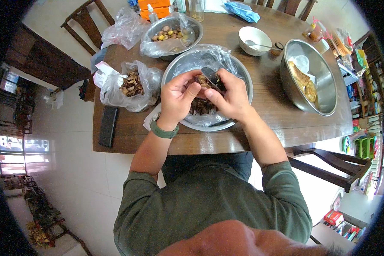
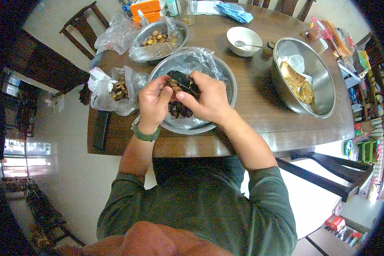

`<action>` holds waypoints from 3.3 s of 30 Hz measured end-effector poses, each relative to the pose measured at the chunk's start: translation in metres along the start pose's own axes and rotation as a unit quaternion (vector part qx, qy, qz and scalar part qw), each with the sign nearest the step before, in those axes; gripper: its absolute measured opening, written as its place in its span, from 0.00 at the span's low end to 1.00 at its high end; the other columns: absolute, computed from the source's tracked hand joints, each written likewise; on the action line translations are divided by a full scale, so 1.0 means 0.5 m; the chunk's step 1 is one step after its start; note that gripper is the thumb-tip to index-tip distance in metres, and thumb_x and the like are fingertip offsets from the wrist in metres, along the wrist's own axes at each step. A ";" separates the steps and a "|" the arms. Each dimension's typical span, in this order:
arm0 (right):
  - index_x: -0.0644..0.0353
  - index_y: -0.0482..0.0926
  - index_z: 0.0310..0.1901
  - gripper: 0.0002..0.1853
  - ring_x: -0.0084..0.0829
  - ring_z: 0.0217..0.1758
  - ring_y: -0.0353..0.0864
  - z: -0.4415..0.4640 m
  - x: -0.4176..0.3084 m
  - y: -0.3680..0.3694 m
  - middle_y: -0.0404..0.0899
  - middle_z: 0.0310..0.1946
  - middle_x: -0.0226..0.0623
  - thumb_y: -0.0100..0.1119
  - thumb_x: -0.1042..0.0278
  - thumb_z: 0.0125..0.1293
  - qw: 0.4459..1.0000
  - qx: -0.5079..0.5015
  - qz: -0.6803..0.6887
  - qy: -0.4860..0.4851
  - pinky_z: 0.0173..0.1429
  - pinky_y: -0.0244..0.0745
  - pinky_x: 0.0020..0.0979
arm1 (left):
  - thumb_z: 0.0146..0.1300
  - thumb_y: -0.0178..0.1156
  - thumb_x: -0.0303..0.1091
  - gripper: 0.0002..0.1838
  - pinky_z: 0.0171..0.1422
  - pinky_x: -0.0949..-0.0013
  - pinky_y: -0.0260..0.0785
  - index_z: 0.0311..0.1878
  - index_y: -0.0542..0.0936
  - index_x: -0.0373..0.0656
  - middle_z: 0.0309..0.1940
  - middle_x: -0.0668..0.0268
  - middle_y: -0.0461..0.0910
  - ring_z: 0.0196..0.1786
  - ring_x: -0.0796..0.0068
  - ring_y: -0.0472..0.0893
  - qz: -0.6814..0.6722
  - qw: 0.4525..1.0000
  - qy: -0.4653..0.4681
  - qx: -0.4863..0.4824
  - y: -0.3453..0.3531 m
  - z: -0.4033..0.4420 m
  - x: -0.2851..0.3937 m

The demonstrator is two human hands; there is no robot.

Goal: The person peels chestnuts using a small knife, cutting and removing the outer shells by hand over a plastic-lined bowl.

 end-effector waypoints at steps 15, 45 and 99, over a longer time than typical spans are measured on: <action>0.63 0.79 0.38 0.10 0.20 0.32 0.75 -0.002 0.017 0.005 0.80 0.28 0.32 0.64 0.64 0.64 0.970 -0.044 0.215 0.104 0.38 0.72 0.27 | 0.71 0.58 0.30 0.17 0.35 0.75 0.76 0.58 0.75 0.31 0.38 0.61 0.82 0.32 0.80 0.80 0.072 0.997 -0.027 -0.013 -0.002 0.001 0.002; 0.61 0.72 0.33 0.20 0.56 0.34 0.79 0.003 -0.002 0.012 0.78 0.26 0.52 0.59 0.49 0.65 0.998 -0.040 -0.036 0.036 0.36 0.72 0.49 | 0.72 0.57 0.34 0.14 0.22 0.80 0.64 0.51 0.78 0.31 0.25 0.70 0.77 0.22 0.86 0.72 0.113 0.993 -0.028 0.001 -0.001 -0.007 -0.003; 0.62 0.72 0.31 0.23 0.55 0.31 0.79 0.004 -0.001 0.014 0.78 0.25 0.51 0.60 0.46 0.64 0.996 -0.007 -0.084 0.040 0.33 0.72 0.49 | 0.72 0.57 0.30 0.15 0.21 0.82 0.59 0.57 0.77 0.32 0.23 0.72 0.75 0.20 0.90 0.67 0.041 0.989 -0.138 -0.029 -0.012 -0.003 0.021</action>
Point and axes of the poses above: each hand's wrist, its own z-axis towards the middle knuckle, its own y-axis out of the palm, x = y × z, the point moved 1 cm from there along z, towards the middle knuckle
